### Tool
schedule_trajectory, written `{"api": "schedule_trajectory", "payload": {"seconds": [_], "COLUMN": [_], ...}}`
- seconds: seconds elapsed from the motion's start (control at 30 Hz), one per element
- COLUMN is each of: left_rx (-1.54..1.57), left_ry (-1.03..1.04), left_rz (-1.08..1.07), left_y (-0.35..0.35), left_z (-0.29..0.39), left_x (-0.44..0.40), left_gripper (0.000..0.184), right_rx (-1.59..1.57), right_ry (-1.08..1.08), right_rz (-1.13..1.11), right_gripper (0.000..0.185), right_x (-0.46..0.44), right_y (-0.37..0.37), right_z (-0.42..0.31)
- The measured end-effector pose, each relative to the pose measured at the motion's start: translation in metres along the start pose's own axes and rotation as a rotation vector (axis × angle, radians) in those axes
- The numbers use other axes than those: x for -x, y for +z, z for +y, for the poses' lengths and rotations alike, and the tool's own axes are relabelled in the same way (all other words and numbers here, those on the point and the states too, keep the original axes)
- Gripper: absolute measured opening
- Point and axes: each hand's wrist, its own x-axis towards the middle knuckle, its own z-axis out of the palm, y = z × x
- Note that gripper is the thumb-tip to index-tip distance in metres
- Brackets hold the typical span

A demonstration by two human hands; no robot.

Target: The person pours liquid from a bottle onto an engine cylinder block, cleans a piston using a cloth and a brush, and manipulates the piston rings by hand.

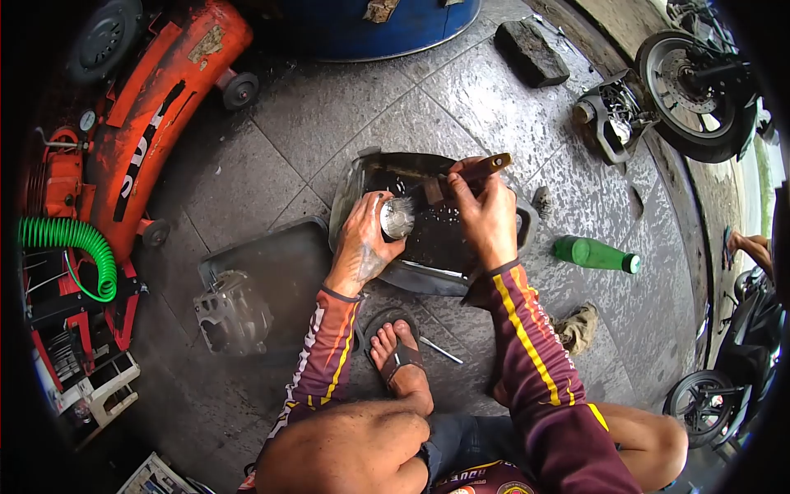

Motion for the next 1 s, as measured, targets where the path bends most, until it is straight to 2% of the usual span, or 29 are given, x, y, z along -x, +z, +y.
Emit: {"api": "schedule_trajectory", "payload": {"seconds": [0.07,0.13,0.2,0.27,0.3,0.37,0.4,0.43,0.47,0.53,0.6,0.67,0.7,0.73,0.8,0.87,0.97,1.0], "left_rx": [0.029,0.002,0.034,-0.006,0.046,0.049,0.047,0.073,0.072,-0.033,-0.017,0.007,0.033,0.011,-0.003,0.013,0.047,0.045], "left_ry": [0.000,0.026,0.002,0.013,-0.036,-0.030,-0.001,-0.060,-0.053,-0.022,-0.080,-0.124,-0.073,-0.052,-0.096,-0.130,-0.135,-0.130], "left_rz": [-0.022,-0.026,-0.039,-0.053,-0.054,-0.038,-0.013,-0.047,-0.042,-0.011,-0.018,-0.029,0.000,0.027,0.000,0.002,-0.007,-0.007], "left_y": [0.000,-0.002,-0.004,-0.004,-0.002,-0.003,-0.004,-0.004,-0.004,-0.005,-0.005,-0.007,-0.007,-0.005,-0.007,-0.006,-0.008,-0.008], "left_z": [-0.003,0.004,0.008,0.000,-0.005,0.001,0.004,0.005,0.003,-0.003,-0.003,0.006,0.003,0.001,-0.001,-0.002,0.005,0.004], "left_x": [0.001,0.000,-0.002,0.000,0.001,0.000,-0.002,-0.004,-0.006,-0.004,0.002,-0.003,-0.003,-0.003,0.000,0.002,0.001,0.000], "left_gripper": [0.065,0.067,0.068,0.069,0.068,0.068,0.068,0.067,0.067,0.066,0.065,0.066,0.067,0.066,0.067,0.066,0.065,0.065], "right_rx": [-0.009,-0.109,-0.153,0.008,-0.139,-0.228,-0.157,-0.087,-0.027,0.118,-0.007,-0.197,-0.057,-0.068,0.035,-0.079,-0.219,-0.016], "right_ry": [0.026,0.198,0.191,0.008,0.169,0.203,0.146,0.087,0.149,0.118,0.132,0.132,0.151,0.216,0.046,0.123,0.097,0.091], "right_rz": [-0.022,-0.151,-0.130,0.012,-0.021,-0.073,-0.104,-0.130,-0.120,-0.049,-0.029,-0.160,-0.209,-0.172,0.012,0.048,-0.157,-0.173], "right_gripper": [0.018,0.017,0.016,0.015,0.015,0.015,0.015,0.014,0.014,0.014,0.014,0.013,0.012,0.012,0.011,0.011,0.012,0.013], "right_x": [-0.001,0.006,0.006,0.002,0.003,0.013,0.016,0.018,0.018,0.013,0.016,0.025,0.026,0.027,0.021,0.024,0.030,0.025], "right_y": [-0.007,-0.009,-0.004,-0.006,-0.008,-0.005,-0.006,-0.007,-0.006,-0.013,-0.014,-0.008,-0.010,-0.008,-0.008,-0.009,-0.004,-0.008], "right_z": [-0.009,-0.025,-0.007,0.011,0.004,-0.012,-0.019,-0.026,-0.016,-0.016,-0.027,-0.023,-0.030,-0.016,-0.007,-0.008,-0.020,-0.035]}}
